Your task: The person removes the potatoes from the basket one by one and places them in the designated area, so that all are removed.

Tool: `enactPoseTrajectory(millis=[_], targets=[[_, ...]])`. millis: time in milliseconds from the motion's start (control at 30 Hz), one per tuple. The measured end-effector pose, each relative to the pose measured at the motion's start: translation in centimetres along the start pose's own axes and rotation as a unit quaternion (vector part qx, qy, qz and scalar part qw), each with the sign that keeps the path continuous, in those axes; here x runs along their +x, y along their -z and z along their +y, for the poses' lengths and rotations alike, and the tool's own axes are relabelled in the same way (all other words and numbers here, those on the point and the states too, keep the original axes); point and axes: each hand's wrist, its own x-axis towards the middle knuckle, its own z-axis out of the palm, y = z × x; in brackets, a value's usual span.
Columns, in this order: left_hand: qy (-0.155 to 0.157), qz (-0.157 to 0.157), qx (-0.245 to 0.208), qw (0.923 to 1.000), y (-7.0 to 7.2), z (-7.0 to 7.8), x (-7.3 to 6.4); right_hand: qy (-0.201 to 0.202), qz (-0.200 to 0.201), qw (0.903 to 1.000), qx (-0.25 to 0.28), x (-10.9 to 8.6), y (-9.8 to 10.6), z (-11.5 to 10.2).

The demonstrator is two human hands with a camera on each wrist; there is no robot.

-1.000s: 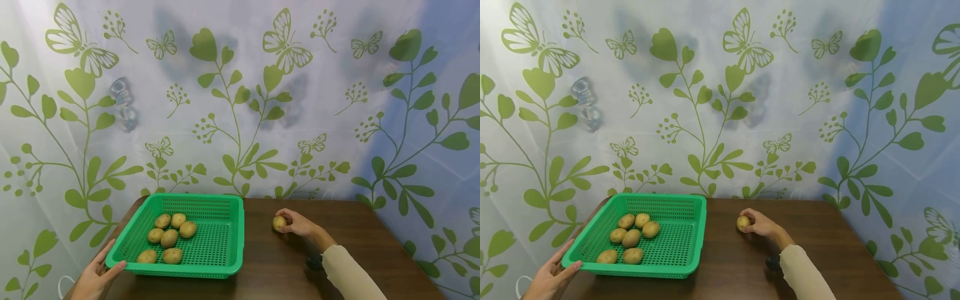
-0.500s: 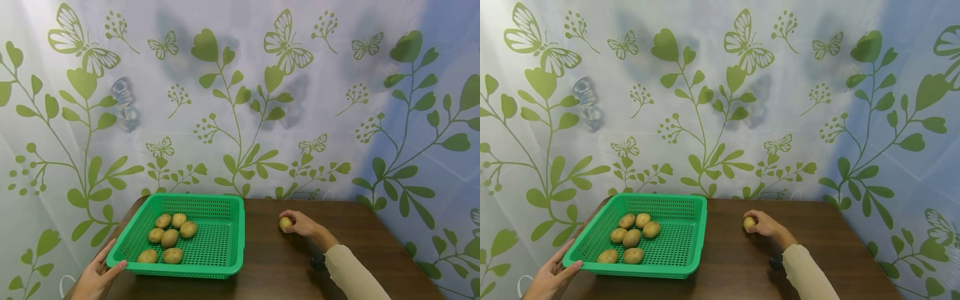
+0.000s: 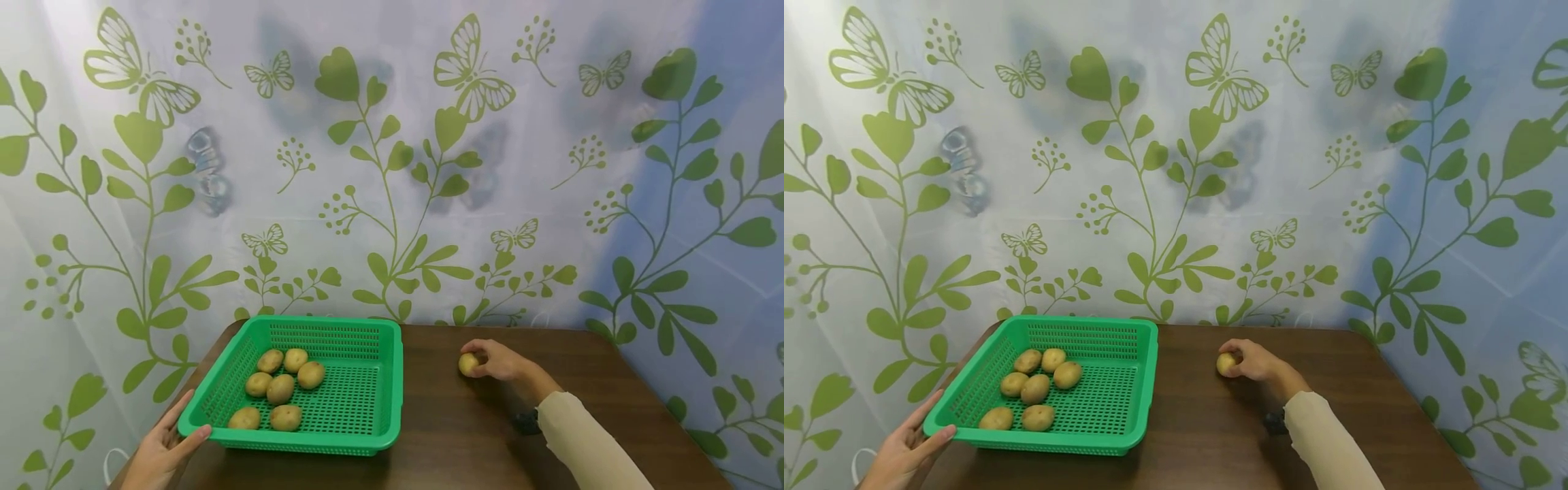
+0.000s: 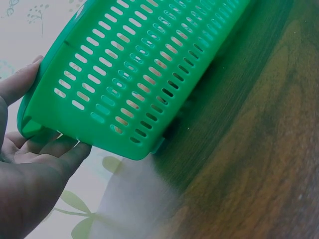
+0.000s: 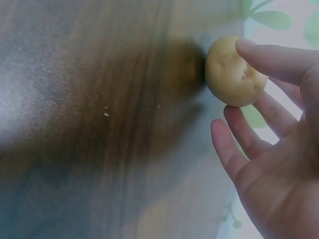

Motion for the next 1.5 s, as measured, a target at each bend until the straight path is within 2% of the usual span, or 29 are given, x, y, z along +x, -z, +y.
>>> enactPoseTrajectory(millis=[100, 300, 533, 667, 767, 867, 1033, 1333, 1500], targets=[[0.01, 0.003, 0.009, 0.9999, 0.0, 0.0, 0.0, 0.004, -0.002, 0.9999, -0.009, 0.1, 0.5, -0.1], [-0.025, 0.003, 0.006, 0.9997, -0.1, -0.2, 0.0, 0.006, -0.001, 0.9997, -0.025, 0.1, 1.2, -1.1], [-0.018, 0.007, -0.006, 0.9998, -0.1, -0.3, 0.1, -0.007, 0.003, 0.9992, -0.04, 0.9, 1.5, -3.4], [-0.015, 0.009, -0.015, 0.9997, 0.0, -0.4, 0.0, 0.016, -0.008, 0.999, -0.041, 1.4, 1.5, -4.9], [-0.001, 0.008, -0.003, 1.0, 0.1, -0.4, 0.0, 0.032, -0.02, 0.9985, -0.039, 1.9, 1.4, -5.7], [-0.002, 0.007, 0.006, 1.0, 0.2, -0.5, 0.0, 0.034, -0.026, 0.9984, -0.036, 2.3, 1.3, -6.5], [-0.008, 0.008, 0.017, 0.9998, 0.2, -0.5, 0.1, 0.035, -0.037, 0.9982, -0.033, 2.9, 1.0, -7.8], [-0.028, 0.016, 0.038, 0.9988, 0.0, -0.2, 0.3, 0.069, -0.049, 0.9955, -0.042, 3.9, 0.8, -9.2], [0.003, 0.01, -0.004, 0.9999, 0.2, -0.5, 0.3, 0.082, -0.058, 0.994, -0.041, 4.3, -0.1, -9.8]])
